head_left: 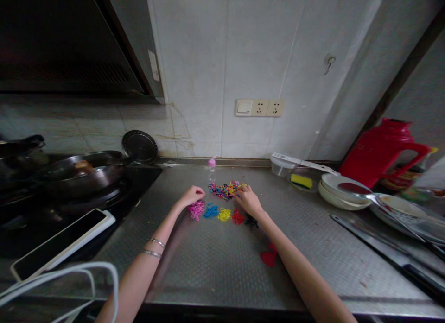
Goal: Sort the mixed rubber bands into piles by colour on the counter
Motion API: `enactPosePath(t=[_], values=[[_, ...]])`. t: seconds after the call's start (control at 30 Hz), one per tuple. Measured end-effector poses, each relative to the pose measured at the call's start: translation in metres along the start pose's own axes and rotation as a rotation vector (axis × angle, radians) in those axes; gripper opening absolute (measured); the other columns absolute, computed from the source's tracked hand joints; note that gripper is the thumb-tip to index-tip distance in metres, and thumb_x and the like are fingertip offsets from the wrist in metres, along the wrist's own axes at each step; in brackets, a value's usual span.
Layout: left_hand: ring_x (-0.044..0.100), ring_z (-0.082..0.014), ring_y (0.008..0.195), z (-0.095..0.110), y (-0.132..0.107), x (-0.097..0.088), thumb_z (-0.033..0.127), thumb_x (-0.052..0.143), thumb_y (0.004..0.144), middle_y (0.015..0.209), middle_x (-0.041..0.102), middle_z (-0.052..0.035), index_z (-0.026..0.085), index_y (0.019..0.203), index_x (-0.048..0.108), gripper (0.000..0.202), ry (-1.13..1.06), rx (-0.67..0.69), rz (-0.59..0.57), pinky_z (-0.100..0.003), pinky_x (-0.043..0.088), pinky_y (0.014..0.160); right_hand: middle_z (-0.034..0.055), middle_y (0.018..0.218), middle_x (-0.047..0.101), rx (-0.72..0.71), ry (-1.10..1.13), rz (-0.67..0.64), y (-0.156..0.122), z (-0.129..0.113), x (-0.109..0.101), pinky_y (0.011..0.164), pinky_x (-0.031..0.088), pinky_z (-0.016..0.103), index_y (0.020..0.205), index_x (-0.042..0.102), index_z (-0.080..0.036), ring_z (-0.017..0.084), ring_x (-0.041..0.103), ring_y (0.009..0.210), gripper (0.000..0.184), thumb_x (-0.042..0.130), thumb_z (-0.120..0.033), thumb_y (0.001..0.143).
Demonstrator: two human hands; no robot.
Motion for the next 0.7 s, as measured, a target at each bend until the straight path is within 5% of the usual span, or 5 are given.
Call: enactPosePath(t=[0.27,0.47,0.7], values=[[0.057,-0.0165,0.068,0.005,-0.001,0.001,0.026,0.05,0.065,0.073,0.066,-0.0078,0.008,0.077,0.066,0.027,-0.05,0.005,0.01,-0.025,0.042,0.063,0.0074,0.089,0.06,-0.009,0.275,0.091,0.009,0.011,-0.003,0.08,0.039,0.031,0.077,0.067,-0.019,0.018,0.051,0.089,0.02,0.049,-0.027,0.077],[0.055,-0.0144,0.067,0.031,-0.003,0.014,0.033,0.055,0.068,0.077,0.065,-0.0082,0.007,0.087,0.065,0.033,-0.214,0.067,0.039,-0.024,0.041,0.062,0.0064,0.083,0.063,-0.033,0.478,0.133,0.012,-0.005,-0.014,0.078,0.041,0.029,0.076,0.067,-0.018,0.016,0.056,0.082,0.018,0.053,-0.029,0.076],[0.044,-0.0071,0.047,0.063,-0.013,0.041,0.042,0.059,0.067,0.062,0.059,-0.0028,0.008,0.093,0.063,0.043,-0.38,0.021,-0.149,-0.018,0.031,0.043,0.0059,0.083,0.064,-0.139,0.622,0.045,0.013,-0.03,-0.013,0.077,0.043,0.028,0.078,0.066,-0.017,0.015,0.056,0.083,0.017,0.054,-0.029,0.076]])
Point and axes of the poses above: each hand's wrist, its own y-axis towards the middle knuckle, its own x-axis out of the palm, z = x × y, the point moved 4 cm from there along y, towards the middle knuckle
